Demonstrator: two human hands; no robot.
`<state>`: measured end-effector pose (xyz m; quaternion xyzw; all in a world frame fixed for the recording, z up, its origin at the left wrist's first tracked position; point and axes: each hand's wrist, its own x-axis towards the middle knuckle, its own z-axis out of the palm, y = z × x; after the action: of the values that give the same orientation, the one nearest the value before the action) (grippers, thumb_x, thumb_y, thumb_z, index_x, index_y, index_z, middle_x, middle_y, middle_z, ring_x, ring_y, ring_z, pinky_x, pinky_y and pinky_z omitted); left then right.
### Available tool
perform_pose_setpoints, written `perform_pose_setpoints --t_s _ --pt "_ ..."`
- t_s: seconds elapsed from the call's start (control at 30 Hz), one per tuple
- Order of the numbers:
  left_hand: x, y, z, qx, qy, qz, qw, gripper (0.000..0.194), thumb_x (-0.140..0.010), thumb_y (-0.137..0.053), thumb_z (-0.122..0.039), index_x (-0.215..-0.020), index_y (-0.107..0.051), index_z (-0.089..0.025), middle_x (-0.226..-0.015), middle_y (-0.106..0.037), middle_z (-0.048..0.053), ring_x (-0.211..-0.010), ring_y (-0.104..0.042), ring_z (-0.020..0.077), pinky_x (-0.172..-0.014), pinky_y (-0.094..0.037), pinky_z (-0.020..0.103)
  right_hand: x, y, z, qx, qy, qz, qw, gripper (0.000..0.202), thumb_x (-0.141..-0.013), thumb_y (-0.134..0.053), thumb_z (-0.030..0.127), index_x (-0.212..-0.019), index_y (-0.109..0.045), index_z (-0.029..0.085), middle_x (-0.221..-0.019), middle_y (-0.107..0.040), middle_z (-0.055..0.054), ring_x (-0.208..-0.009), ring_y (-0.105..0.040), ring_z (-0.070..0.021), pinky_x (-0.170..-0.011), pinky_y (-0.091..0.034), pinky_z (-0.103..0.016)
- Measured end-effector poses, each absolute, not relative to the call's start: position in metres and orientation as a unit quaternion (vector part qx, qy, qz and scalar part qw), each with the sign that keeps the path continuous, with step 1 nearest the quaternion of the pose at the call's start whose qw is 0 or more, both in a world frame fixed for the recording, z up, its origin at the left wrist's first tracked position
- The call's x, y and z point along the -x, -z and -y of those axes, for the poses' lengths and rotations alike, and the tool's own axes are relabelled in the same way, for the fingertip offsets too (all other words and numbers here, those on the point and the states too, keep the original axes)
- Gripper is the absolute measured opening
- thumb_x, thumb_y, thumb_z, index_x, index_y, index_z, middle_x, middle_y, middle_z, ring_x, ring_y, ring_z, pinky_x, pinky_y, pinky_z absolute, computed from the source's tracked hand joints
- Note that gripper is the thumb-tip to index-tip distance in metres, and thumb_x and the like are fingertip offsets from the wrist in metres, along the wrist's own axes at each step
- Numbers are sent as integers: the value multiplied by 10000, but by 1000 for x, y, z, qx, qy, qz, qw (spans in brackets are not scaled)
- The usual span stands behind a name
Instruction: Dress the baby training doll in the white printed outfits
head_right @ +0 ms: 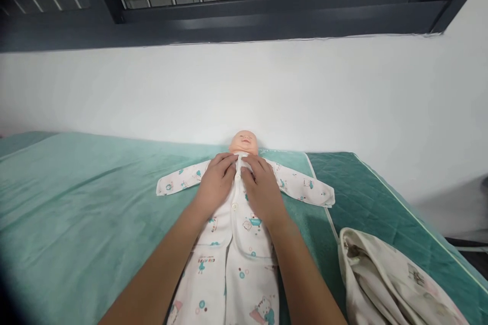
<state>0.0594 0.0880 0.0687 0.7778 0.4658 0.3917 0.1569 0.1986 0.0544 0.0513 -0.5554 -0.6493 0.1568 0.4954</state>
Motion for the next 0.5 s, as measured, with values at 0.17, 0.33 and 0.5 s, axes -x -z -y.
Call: perform_pose_setpoints --t_s 0.17,0.33,0.5 --pt "-59 -69 -88 -782 -386 -464 154 383 -969 -376 -205 -1231 -656 -195 -1261 -618 92 -1201 -551 232 -1068 -431 391 -199 -50 -56 554 -158 650 496 345 -970 -431 325 -1248 -617 239 -1359 -570 -69 -1290 -486 -215 -1132 -359 -434" --pt "-59 -69 -87 -791 -378 -462 139 402 -970 -357 -197 -1266 -628 -212 -1258 -613 89 -1197 -557 231 -1056 -438 391 -203 -43 -60 550 -123 678 472 376 -993 -391 340 -1272 -620 236 -1397 -550 -90 -1335 -463 -244 -1144 -359 -489" --pt "-59 -68 -86 -792 -373 -463 141 424 -969 -356 -203 -1308 -610 -234 -1271 -602 76 -1199 -549 232 -1050 -442 394 -207 -36 -61 504 -20 747 433 390 -998 -340 270 -1302 -582 227 -1383 -571 -129 -1355 -448 -287 -1108 -381 -563"
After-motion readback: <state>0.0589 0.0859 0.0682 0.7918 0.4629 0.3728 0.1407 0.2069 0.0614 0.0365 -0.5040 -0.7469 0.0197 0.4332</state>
